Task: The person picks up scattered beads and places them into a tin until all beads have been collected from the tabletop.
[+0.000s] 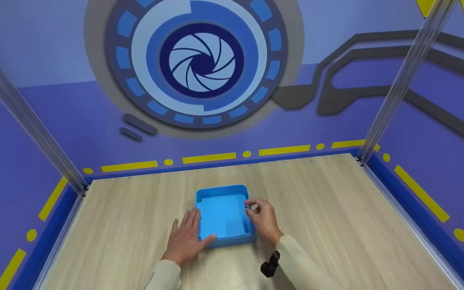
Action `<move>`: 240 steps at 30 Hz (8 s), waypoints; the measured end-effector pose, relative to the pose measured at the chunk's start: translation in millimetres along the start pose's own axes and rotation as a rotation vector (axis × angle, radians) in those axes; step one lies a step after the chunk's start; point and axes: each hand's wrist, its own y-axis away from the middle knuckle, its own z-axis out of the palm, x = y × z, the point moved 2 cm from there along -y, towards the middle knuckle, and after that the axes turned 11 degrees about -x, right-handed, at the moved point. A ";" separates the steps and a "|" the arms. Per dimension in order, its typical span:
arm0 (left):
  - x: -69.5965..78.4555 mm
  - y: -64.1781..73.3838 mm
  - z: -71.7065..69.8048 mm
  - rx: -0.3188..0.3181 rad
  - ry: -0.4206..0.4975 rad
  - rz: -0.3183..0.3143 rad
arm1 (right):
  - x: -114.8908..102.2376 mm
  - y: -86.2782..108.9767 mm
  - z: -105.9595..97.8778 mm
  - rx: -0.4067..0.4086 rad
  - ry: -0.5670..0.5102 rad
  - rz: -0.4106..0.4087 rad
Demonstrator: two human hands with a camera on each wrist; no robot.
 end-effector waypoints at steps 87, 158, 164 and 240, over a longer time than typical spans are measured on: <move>-1.8 -3.1 2.0 -0.004 0.000 -0.003 | -7.8 -6.8 26.5 -0.027 0.093 -0.050; -0.2 -1.2 -0.1 -0.019 -0.004 -0.005 | -8.5 -14.2 49.5 -0.092 0.125 -0.024; -0.8 -2.1 0.8 -0.012 0.002 0.004 | -8.2 -15.5 50.2 -0.098 0.130 -0.063; 0.1 -3.8 0.3 -0.026 -0.002 -0.014 | -12.0 -9.5 27.1 -0.044 0.139 -0.032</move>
